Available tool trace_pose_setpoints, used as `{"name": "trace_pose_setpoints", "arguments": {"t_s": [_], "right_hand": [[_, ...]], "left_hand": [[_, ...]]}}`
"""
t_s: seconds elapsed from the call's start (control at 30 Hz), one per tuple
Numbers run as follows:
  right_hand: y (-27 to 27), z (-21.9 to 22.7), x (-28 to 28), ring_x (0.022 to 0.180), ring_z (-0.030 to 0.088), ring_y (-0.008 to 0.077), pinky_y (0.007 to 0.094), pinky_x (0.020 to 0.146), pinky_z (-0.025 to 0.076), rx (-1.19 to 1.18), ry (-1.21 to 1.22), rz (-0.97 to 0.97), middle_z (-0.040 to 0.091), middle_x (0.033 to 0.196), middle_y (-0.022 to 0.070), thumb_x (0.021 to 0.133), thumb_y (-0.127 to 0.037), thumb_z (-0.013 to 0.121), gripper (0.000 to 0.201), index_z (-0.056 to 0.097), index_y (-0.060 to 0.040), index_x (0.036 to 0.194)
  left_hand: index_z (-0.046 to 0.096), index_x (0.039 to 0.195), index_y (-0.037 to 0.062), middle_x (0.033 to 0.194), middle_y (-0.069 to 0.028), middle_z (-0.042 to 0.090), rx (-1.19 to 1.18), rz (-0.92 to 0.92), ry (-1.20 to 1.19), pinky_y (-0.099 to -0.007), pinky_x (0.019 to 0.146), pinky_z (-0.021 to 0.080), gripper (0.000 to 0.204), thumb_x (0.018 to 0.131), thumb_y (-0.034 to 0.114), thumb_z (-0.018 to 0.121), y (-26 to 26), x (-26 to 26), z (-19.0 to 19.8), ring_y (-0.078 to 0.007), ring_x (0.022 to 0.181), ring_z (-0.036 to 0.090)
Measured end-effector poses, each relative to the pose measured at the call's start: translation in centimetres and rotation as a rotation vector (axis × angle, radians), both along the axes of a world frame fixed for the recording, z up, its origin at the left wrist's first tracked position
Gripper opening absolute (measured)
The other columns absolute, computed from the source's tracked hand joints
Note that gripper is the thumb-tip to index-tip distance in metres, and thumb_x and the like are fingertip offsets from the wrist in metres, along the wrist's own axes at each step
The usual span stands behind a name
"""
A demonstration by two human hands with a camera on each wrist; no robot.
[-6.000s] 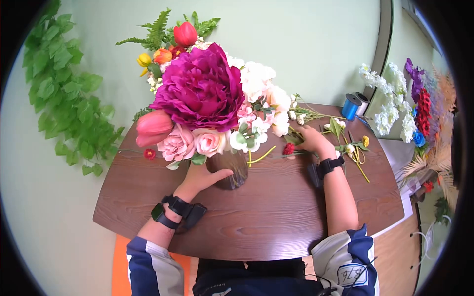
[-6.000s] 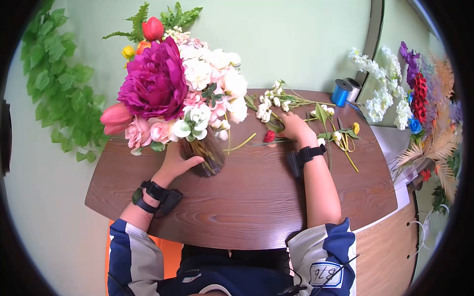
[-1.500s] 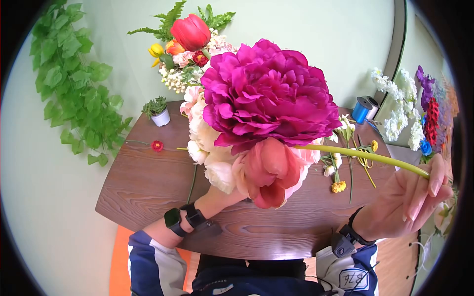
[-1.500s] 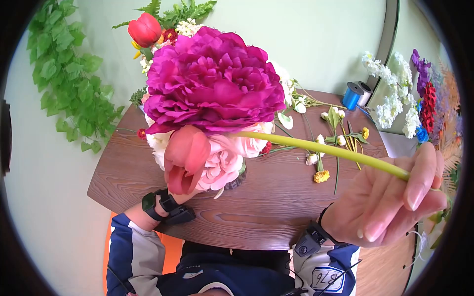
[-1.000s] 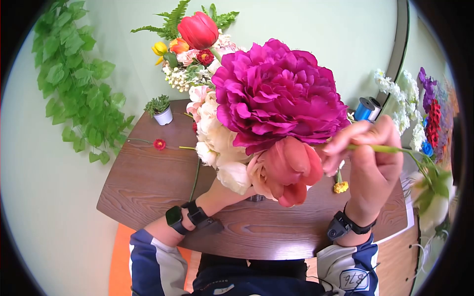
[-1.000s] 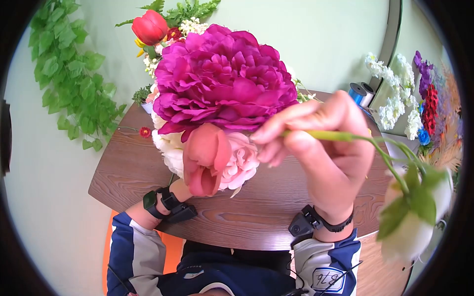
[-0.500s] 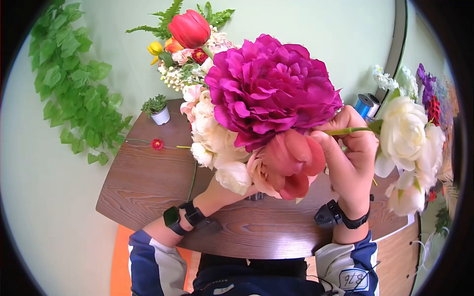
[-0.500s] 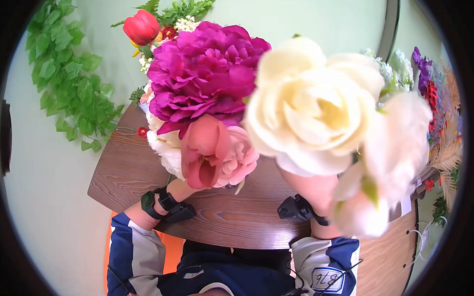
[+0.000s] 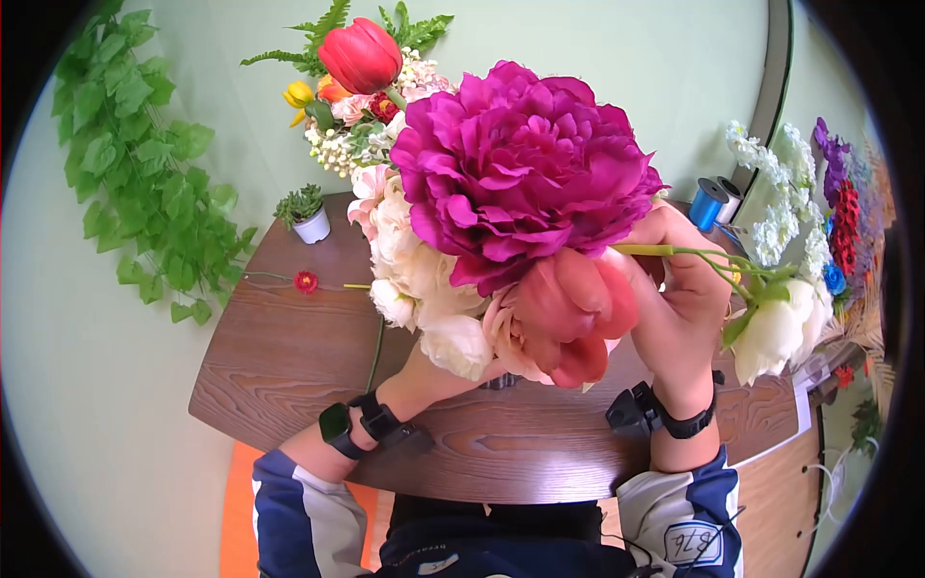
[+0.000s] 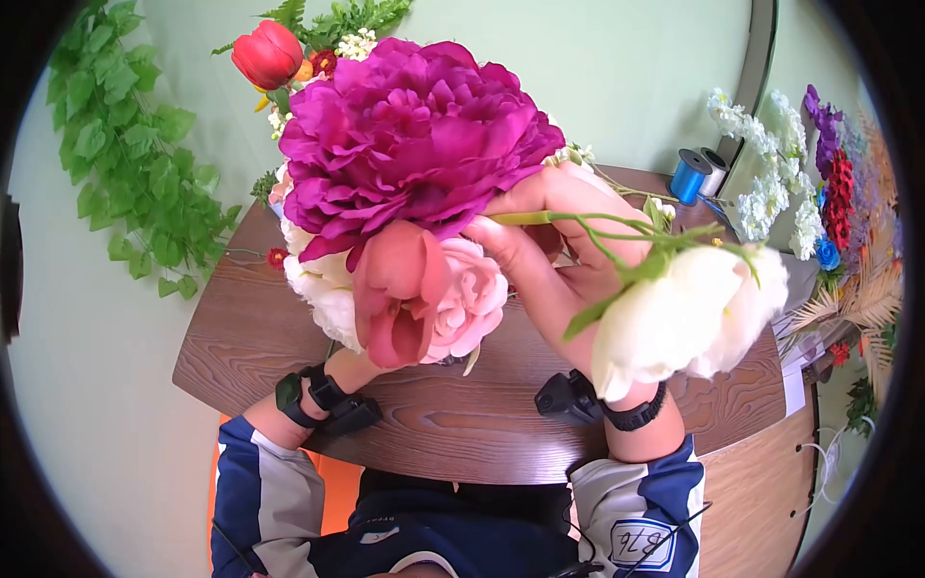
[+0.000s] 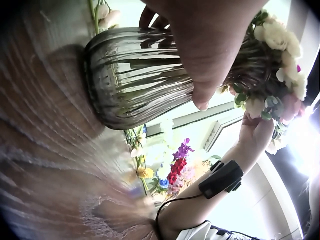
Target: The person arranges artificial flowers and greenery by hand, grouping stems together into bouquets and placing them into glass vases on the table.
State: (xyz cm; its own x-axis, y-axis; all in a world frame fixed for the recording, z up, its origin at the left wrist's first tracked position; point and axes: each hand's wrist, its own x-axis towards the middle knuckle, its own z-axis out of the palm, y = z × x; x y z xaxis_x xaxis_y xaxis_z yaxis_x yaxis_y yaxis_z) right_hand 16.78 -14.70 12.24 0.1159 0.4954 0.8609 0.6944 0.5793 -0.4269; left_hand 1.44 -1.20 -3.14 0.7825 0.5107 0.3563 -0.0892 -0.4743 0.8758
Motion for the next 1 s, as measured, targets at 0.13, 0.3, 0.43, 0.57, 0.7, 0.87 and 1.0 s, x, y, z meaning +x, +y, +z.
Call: {"name": "trace_pose_setpoints", "arguments": {"t_s": [0.13,0.3,0.43,0.57,0.7,0.87,1.0], "right_hand": [[0.6,-0.2,0.2,0.064,0.055,0.0157,0.0247,0.052,0.043,0.029,-0.034,0.009,0.059,0.071,0.0051,0.071,0.000,0.068,0.009,0.063,-0.0025,0.079],[0.6,-0.3,0.6,0.062,0.052,0.0084,0.0193,0.051,0.039,0.105,-0.202,-0.053,0.058,0.075,0.0040,0.068,0.007,0.062,0.015,0.063,0.0034,0.083],[0.7,-0.1,0.8,0.062,0.054,0.0108,0.0209,0.052,0.041,0.146,-0.304,-0.061,0.060,0.077,0.0056,0.068,0.006,0.063,0.015,0.063,0.0034,0.083],[1.1,-0.3,1.1,0.061,0.053,0.0167,0.0266,0.057,0.043,0.116,-0.223,0.027,0.059,0.070,0.0056,0.073,0.001,0.065,0.011,0.062,-0.0033,0.083],[0.0,0.0,0.7,0.057,0.046,0.0064,0.0190,0.051,0.036,0.062,0.017,0.121,0.055,0.069,0.0022,0.081,0.003,0.059,0.002,0.059,0.0021,0.083],[-0.7,0.1,1.1,0.072,0.055,0.0103,0.0207,0.065,0.043,-0.066,-0.090,0.066,0.060,0.084,0.0066,0.082,0.004,0.053,0.009,0.056,0.0048,0.090],[-0.3,-0.2,0.6,0.076,0.056,0.0158,0.0251,0.067,0.044,-0.037,-0.129,0.030,0.060,0.083,0.0083,0.075,0.006,0.057,0.011,0.058,0.0042,0.087]], "left_hand": [[0.037,0.131,0.0070,0.126,-0.0127,0.046,0.247,0.055,0.134,-0.0368,0.095,0.038,0.072,0.074,0.036,0.069,1.2,0.2,-2.1,-0.0282,0.116,0.045],[0.036,0.132,0.0055,0.119,-0.0110,0.051,0.310,0.083,0.111,-0.0369,0.092,0.039,0.076,0.073,0.039,0.069,0.9,0.0,-1.9,-0.0266,0.109,0.049],[0.035,0.132,0.0039,0.112,-0.0092,0.056,0.365,0.116,0.090,-0.0370,0.089,0.041,0.080,0.071,0.042,0.070,-0.2,-0.5,-0.9,-0.0250,0.102,0.054],[0.035,0.133,0.0051,0.106,-0.0079,0.058,0.582,0.198,0.155,-0.0366,0.089,0.041,0.080,0.072,0.042,0.070,-1.5,-1.4,0.4,-0.0232,0.099,0.055],[0.038,0.131,0.0054,0.104,-0.0081,0.059,0.545,0.169,0.098,-0.0365,0.087,0.042,0.075,0.072,0.039,0.069,-1.3,-1.8,-0.5,-0.0232,0.097,0.055],[0.040,0.129,0.0057,0.101,-0.0083,0.060,0.485,0.123,0.031,-0.0363,0.085,0.043,0.068,0.073,0.034,0.067,-1.3,-2.0,-2.6,-0.0231,0.093,0.057],[0.043,0.127,0.0059,0.099,-0.0084,0.061,0.455,0.081,-0.027,-0.0361,0.083,0.044,0.063,0.074,0.031,0.066,-0.8,-1.9,-3.7,-0.0230,0.091,0.058]]}}
